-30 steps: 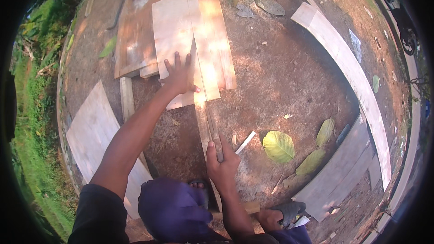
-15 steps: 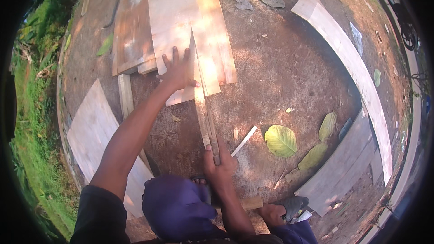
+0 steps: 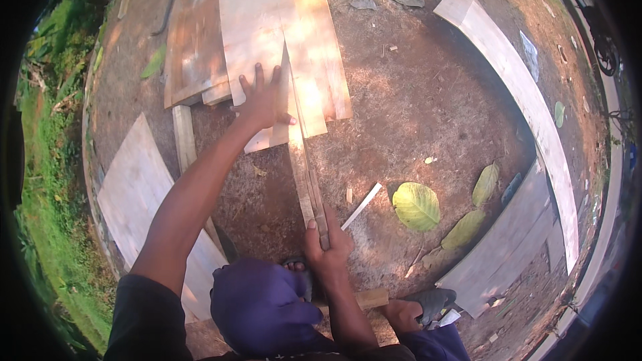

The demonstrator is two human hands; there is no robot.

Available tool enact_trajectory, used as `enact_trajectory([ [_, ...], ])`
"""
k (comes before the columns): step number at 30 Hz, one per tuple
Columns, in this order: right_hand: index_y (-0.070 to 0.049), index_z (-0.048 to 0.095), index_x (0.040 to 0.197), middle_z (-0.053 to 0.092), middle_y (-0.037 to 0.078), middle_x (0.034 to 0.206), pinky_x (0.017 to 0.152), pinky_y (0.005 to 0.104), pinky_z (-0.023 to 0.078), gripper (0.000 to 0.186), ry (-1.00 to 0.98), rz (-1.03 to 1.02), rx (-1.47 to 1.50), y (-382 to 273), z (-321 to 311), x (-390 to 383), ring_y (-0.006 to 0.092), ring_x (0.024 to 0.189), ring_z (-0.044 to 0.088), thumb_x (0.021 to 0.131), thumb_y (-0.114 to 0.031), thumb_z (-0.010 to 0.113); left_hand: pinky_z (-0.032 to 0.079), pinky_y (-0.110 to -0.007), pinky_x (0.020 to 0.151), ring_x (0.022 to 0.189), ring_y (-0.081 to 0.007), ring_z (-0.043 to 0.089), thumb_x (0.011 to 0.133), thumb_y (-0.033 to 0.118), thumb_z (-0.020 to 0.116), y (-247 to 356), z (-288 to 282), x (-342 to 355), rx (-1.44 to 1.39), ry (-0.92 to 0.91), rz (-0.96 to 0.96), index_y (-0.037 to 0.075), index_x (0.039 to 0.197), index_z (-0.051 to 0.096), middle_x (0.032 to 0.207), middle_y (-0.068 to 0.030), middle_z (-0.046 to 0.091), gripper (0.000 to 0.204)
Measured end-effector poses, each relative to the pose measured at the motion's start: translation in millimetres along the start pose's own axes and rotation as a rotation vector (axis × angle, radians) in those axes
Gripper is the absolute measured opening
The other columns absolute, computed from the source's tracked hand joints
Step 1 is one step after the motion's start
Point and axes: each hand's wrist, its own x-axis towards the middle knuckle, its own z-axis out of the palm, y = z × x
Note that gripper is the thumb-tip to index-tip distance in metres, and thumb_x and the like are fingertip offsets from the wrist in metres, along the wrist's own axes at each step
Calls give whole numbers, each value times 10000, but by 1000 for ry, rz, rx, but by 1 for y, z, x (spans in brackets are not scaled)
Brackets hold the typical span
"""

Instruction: The person uses a hand saw to cut a plank of wood placed on a wooden frame. After cutting, the person picks up a tape measure and measures the wooden frame.

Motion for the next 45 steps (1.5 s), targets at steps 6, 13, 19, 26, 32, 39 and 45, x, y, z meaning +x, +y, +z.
enact_trajectory([
  [6, 75, 683, 1242, 727, 162, 771, 605, 319, 528, 361, 103, -80, 25, -20, 68, 120, 121, 670, 667, 968, -160, 685, 306, -913, 1008, 1536, -560, -34, 625, 515, 952, 5, 7, 5, 28, 48, 25, 306, 1664, 56, 1732, -141, -67, 1388],
  [13, 71, 687, 1255, 748, 173, 817, 606, 281, 524, 342, 87, -89, 30, -11, 17, 20, 107, 670, 674, 950, -84, 686, 274, -894, 1049, 1546, -527, -101, 645, 515, 945, -3, 3, 4, 3, 10, -16, 333, 1667, 44, 1735, -97, -128, 1375],
  [19, 64, 648, 1313, 752, 247, 914, 692, 364, 583, 397, -26, 119, 47, -18, 23, 56, 230, 744, 756, 959, -113, 656, 297, -903, 1023, 1539, -552, -47, 612, 497, 964, 3, 10, 6, 8, 33, 14, 311, 1666, 57, 1733, -130, -83, 1403],
  [26, 85, 664, 1271, 751, 250, 884, 701, 371, 582, 395, 66, -18, -50, -8, 62, 108, 256, 757, 759, 959, -157, 667, 296, -888, 1040, 1542, -550, -54, 639, 467, 963, 8, 6, -4, 13, 9, 52, 314, 1667, 75, 1736, -116, -100, 1368],
  [32, 82, 681, 1250, 754, 232, 840, 615, 342, 571, 382, 112, 0, 62, 19, 46, 64, 221, 683, 745, 941, -144, 685, 304, -895, 1029, 1527, -581, -33, 639, 418, 974, 22, 14, 5, 46, 41, 19, 309, 1665, 66, 1732, -141, -84, 1374],
  [39, 78, 687, 1261, 734, 167, 730, 485, 294, 482, 378, 101, -167, 113, 16, 56, 84, 87, 549, 618, 937, -117, 697, 258, -893, 1053, 1534, -565, -74, 656, 426, 964, 16, 4, 2, 20, 1, 9, 324, 1668, 41, 1732, -122, -136, 1374],
  [45, 71, 701, 1239, 734, 127, 742, 522, 283, 478, 345, 34, -153, 146, 30, 36, 92, 71, 584, 600, 949, -116, 695, 247, -904, 1043, 1538, -559, -70, 675, 421, 954, 10, 15, -6, -19, 71, 1, 320, 1667, 46, 1735, -121, -114, 1349],
])
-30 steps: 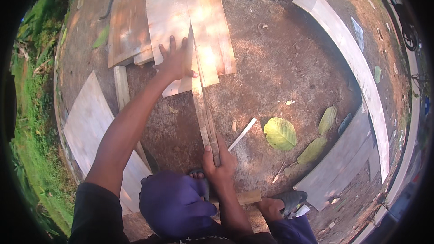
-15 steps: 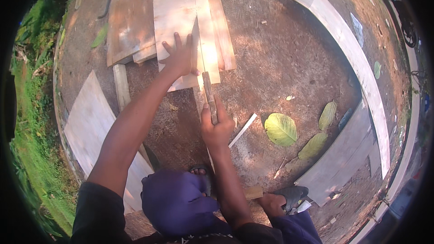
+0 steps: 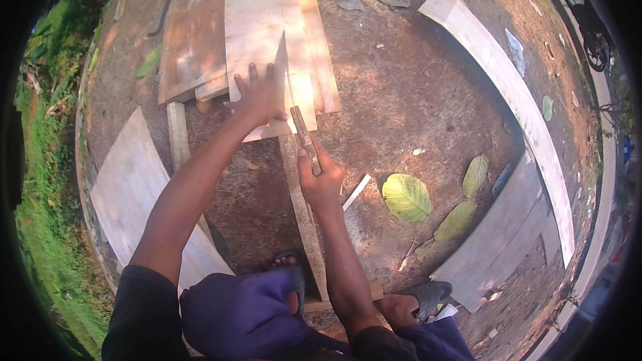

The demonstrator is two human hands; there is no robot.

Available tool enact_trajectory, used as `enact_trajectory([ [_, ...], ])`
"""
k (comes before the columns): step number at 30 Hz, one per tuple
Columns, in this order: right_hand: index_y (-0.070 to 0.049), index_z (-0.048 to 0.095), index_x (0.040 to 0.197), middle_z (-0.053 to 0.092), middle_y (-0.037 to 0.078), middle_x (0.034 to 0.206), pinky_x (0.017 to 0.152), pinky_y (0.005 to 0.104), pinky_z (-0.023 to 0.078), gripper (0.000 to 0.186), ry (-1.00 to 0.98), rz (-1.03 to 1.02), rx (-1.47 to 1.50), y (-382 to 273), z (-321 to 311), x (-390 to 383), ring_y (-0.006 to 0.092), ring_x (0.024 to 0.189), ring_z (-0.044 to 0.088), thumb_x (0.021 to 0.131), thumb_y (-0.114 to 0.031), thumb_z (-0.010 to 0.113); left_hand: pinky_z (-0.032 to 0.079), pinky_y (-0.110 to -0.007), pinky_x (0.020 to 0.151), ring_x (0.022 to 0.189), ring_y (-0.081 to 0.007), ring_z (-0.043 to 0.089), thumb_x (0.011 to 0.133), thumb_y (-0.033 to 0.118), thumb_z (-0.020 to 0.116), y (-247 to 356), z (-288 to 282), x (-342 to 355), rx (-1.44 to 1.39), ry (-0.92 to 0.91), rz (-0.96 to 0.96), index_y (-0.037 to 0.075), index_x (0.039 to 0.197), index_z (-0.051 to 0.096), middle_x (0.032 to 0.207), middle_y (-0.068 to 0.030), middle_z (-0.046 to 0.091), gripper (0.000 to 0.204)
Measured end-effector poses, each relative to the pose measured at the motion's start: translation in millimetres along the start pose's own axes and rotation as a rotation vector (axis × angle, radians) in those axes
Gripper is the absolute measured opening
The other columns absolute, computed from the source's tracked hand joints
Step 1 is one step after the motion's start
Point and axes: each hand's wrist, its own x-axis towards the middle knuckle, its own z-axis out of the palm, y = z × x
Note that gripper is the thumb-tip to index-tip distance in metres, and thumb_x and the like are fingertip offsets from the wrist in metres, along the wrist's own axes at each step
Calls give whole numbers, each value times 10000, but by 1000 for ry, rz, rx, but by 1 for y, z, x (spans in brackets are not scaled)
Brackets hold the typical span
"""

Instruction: The person uses a hand saw to cut a plank of wood placed on a wooden frame. After cutting, the person picks up a tape measure and measures the wooden frame.

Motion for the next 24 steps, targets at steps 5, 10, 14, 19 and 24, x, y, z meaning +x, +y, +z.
enact_trajectory([
  [5, 50, 718, 1218, 734, 100, 789, 619, 274, 512, 306, -77, 71, -5, -9, -7, 7, 73, 687, 621, 962, -115, 695, 242, -923, 1024, 1545, -549, -47, 661, 412, 958, -9, 2, -6, 24, 50, 53, 329, 1664, 66, 1742, -115, -61, 1345],
  [10, 82, 690, 1237, 743, 180, 784, 553, 311, 516, 354, 17, -21, -38, -10, 5, -2, 130, 630, 675, 944, -116, 699, 257, -906, 1045, 1549, -529, -67, 657, 459, 953, -5, -6, 3, 37, -57, 49, 347, 1665, 65, 1745, -59, -80, 1348],
  [14, 107, 664, 1254, 746, 247, 827, 580, 357, 557, 388, -9, 34, -87, -24, 7, -11, 228, 684, 753, 937, -115, 699, 268, -898, 1050, 1553, -518, -69, 652, 449, 959, -3, -4, 4, 4, -37, 49, 348, 1665, 75, 1746, -43, -82, 1348],
  [19, 101, 654, 1269, 745, 254, 870, 639, 352, 576, 396, -15, 65, -180, -45, -12, -37, 280, 740, 770, 940, -114, 696, 300, -903, 1023, 1538, -557, -3, 662, 463, 948, -9, -2, 9, 26, -33, 76, 306, 1666, 59, 1740, -108, -10, 1350],
  [24, 98, 643, 1289, 751, 235, 878, 674, 332, 584, 409, -85, 193, -185, -76, -51, -76, 243, 762, 771, 947, -121, 692, 285, -890, 1053, 1555, -507, -84, 664, 438, 956, -8, 0, 11, 10, -68, 45, 343, 1664, 50, 1745, -33, -87, 1354],
])
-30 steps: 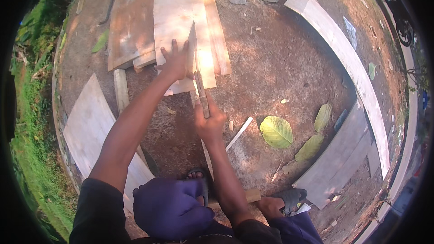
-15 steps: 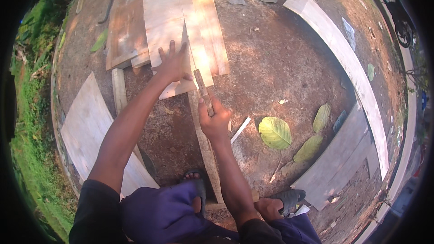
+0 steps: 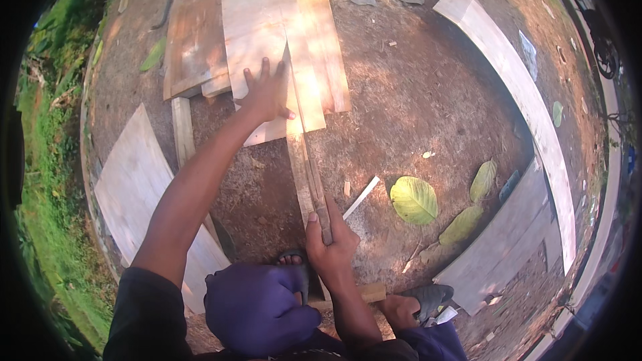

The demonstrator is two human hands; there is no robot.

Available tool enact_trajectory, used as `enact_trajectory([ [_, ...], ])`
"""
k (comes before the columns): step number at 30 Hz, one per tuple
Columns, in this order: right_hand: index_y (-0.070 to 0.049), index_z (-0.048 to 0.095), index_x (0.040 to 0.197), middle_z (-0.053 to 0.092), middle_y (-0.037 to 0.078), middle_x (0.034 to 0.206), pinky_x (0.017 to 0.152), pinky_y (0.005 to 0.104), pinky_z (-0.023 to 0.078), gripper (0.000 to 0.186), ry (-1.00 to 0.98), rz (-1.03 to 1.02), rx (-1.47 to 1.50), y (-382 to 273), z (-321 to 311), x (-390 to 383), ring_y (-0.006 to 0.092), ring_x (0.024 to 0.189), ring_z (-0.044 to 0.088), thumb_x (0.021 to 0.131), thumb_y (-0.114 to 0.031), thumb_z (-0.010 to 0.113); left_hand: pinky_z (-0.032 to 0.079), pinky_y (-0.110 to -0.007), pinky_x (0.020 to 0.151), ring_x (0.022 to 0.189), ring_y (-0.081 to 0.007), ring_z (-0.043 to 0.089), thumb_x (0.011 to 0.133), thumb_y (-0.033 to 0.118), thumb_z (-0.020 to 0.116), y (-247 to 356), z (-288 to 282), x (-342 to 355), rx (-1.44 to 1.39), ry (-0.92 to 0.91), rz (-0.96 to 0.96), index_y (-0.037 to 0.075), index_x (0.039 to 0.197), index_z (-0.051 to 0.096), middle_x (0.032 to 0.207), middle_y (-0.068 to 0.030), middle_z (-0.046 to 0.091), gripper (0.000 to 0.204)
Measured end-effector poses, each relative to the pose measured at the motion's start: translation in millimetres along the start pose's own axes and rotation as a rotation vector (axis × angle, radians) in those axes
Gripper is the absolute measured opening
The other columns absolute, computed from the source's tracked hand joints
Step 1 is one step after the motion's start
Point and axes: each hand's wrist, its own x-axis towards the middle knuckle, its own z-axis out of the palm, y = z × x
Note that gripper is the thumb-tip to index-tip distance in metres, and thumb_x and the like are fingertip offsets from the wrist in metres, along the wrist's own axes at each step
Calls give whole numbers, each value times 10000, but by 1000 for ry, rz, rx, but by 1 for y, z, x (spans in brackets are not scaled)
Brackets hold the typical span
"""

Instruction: The person uses a hand saw to cut a plank of wood placed on a wooden frame. After cutting, the person picks up a tape measure and measures the wooden frame.

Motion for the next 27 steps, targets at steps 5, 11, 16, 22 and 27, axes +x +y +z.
enact_trajectory([
  [5, 77, 663, 1264, 727, 221, 798, 629, 349, 570, 373, 59, 15, 92, 3, 36, 50, 190, 719, 756, 954, -131, 680, 296, -894, 1044, 1550, -519, -80, 657, 440, 959, 10, -2, -3, 8, -4, 4, 335, 1663, 61, 1744, -32, -87, 1352],
  [11, 53, 680, 1239, 703, 231, 739, 599, 398, 556, 352, 127, -61, 79, -1, 66, 102, 252, 644, 742, 954, -152, 682, 276, -807, 1133, 1523, -592, 0, 637, 477, 956, 13, -7, -10, 41, 8, 36, 229, 1669, 80, 1728, -190, 1, 1377],
  [16, 39, 639, 1334, 751, 224, 884, 675, 365, 589, 428, 11, 2, 6, 27, 9, -11, 254, 751, 768, 940, -122, 688, 316, -870, 1052, 1524, -586, 2, 634, 494, 951, -6, 9, 5, 46, 55, 55, 251, 1667, 71, 1734, -147, -13, 1378],
  [22, 50, 650, 1298, 749, 233, 885, 650, 385, 582, 390, 100, -115, 21, 29, 61, 61, 292, 747, 767, 946, -113, 675, 274, -866, 1080, 1519, -597, 0, 625, 508, 948, 10, -6, -6, 41, 15, 42, 246, 1668, 77, 1732, -160, -10, 1384],
  [27, 65, 667, 1251, 728, 247, 811, 605, 397, 558, 356, 122, -148, 155, 13, 79, 97, 298, 690, 752, 944, -117, 674, 247, -895, 1050, 1524, -590, -26, 622, 497, 952, -8, 12, 7, 53, 80, 70, 260, 1671, 84, 1738, -142, -11, 1382],
])
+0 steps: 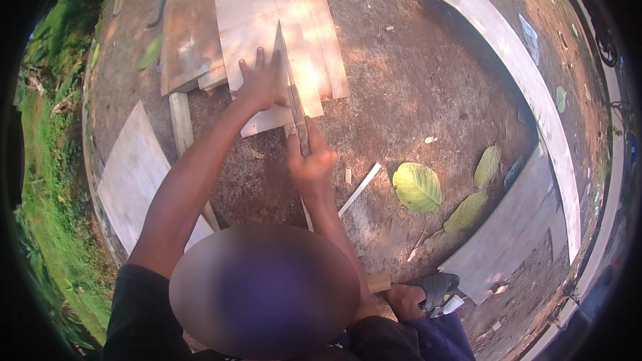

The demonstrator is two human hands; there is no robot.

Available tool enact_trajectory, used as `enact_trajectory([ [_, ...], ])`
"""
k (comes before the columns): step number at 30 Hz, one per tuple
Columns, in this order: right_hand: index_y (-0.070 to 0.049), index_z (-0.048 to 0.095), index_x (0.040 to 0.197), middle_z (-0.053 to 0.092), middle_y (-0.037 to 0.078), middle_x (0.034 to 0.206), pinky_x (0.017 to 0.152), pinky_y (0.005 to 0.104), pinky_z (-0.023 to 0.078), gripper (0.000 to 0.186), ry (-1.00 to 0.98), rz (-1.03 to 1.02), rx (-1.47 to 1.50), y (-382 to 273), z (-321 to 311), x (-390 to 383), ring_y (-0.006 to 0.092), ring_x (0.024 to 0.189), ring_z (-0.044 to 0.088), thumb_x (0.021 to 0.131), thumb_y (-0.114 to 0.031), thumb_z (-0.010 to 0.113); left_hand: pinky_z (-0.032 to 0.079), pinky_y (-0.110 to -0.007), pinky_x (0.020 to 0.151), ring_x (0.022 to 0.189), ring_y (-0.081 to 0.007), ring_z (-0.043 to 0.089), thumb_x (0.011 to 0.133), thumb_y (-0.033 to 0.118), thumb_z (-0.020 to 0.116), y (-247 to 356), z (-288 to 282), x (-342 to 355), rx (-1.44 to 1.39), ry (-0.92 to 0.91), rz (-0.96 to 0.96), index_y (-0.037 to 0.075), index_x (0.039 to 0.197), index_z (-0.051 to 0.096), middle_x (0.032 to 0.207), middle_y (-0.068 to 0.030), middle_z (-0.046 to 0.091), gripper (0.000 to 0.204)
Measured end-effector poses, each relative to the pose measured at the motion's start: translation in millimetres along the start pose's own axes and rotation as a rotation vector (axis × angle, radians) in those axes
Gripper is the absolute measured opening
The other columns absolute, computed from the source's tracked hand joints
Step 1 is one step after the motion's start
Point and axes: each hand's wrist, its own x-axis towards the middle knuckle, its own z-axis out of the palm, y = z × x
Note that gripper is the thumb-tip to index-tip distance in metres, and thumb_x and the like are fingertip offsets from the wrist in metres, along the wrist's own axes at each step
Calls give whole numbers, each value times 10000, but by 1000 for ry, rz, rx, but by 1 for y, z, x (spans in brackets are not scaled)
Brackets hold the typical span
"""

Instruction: The person uses a hand saw to cut a plank of wood placed on a wooden frame. After cutting, the person picks up a tape measure and measures the wooden frame.

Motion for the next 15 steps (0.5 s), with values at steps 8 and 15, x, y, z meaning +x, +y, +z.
enact_trajectory([
  [8, 41, 654, 1309, 754, 226, 909, 653, 353, 577, 399, -49, 113, -109, 5, -68, -97, 241, 697, 748, 940, -106, 687, 247, -914, 1024, 1526, -583, -47, 639, 431, 963, 10, -13, -10, -79, -51, -38, 283, 1671, 71, 1740, -135, -11, 1372],
  [15, 52, 695, 1243, 677, 77, 696, 542, 281, 463, 327, 12, 81, -18, 1, 1, -1, 68, 599, 549, 970, -129, 690, 178, -798, 1161, 1564, -505, 15, 639, 459, 960, 8, -7, -5, -14, -31, 9, 186, 1671, 74, 1720, -215, 61, 1388],
])
